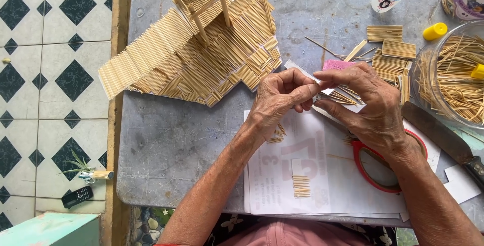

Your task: The person cuts small pieces of bamboo with scissors and arranges them in parallel rows on a paper template. They repeatedly pick up individual bamboo sticks, place them side by side, and adjust alignment to form a flat woven section.

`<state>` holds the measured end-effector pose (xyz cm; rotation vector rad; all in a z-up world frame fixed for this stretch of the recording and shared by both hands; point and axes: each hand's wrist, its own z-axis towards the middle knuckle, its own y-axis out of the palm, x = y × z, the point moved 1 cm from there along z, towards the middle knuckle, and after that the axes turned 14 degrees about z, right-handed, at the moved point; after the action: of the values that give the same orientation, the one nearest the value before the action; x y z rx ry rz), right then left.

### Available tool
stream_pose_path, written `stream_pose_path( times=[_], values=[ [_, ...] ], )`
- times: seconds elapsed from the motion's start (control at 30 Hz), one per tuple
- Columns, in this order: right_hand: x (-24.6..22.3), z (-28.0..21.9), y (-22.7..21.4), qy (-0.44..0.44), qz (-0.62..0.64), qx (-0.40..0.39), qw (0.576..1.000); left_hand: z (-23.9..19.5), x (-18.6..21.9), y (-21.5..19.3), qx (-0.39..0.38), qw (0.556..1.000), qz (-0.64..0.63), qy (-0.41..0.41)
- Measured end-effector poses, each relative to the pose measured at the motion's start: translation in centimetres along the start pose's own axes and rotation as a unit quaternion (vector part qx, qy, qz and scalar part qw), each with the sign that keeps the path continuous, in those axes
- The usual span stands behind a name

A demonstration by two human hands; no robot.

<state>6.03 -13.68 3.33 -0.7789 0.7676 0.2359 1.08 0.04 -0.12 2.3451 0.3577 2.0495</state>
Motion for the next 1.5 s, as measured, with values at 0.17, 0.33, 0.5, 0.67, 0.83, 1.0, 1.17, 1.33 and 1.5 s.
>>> stream_pose_path(
  times=[0.17, 0.33, 0.5, 0.67, 0.83, 1.0, 1.17, 1.33, 1.5],
  values=[
    [0.1, -0.1, 0.2, -0.033, -0.038, 0.008, 0.999, 0.0, 0.0, 0.0, -0.008, 1.0, -0.012, 0.001],
    [0.4, -0.3, 0.4, -0.053, -0.083, 0.011, 0.995, 0.1, -0.4, 0.0, -0.015, 1.0, -0.023, -0.009],
    [0.0, -0.1, -0.1, 0.051, 0.024, 0.001, 0.998, -0.1, 0.0, 0.0, -0.016, 1.0, 0.016, 0.01],
    [0.3, -0.1, -0.2, 0.103, 0.067, 0.022, 0.992, -0.5, 0.7, 0.5, 0.009, 0.986, 0.155, 0.064],
    [0.3, -0.1, -0.3, 0.079, 0.04, 0.047, 0.995, -0.9, 1.1, 0.8, 0.044, 0.945, 0.278, 0.169],
    [1.1, -0.4, -0.2, 0.085, -0.015, 0.032, 0.996, -1.0, 2.0, 1.0, 0.063, 0.916, 0.343, 0.197],
    [1.1, -0.6, 0.0, 0.101, -0.015, 0.051, 0.993, -1.0, 2.1, 1.0, 0.06, 0.949, 0.27, 0.151],
    [1.2, -0.6, 0.0, 0.118, 0.004, 0.071, 0.99, -1.1, 2.4, 1.1, 0.056, 0.963, 0.236, 0.117],
    [1.4, -0.5, -0.6, 0.214, 0.059, 0.047, 0.974, -1.0, 2.2, 1.0, 0.034, 0.968, 0.232, 0.085]
  ],
)
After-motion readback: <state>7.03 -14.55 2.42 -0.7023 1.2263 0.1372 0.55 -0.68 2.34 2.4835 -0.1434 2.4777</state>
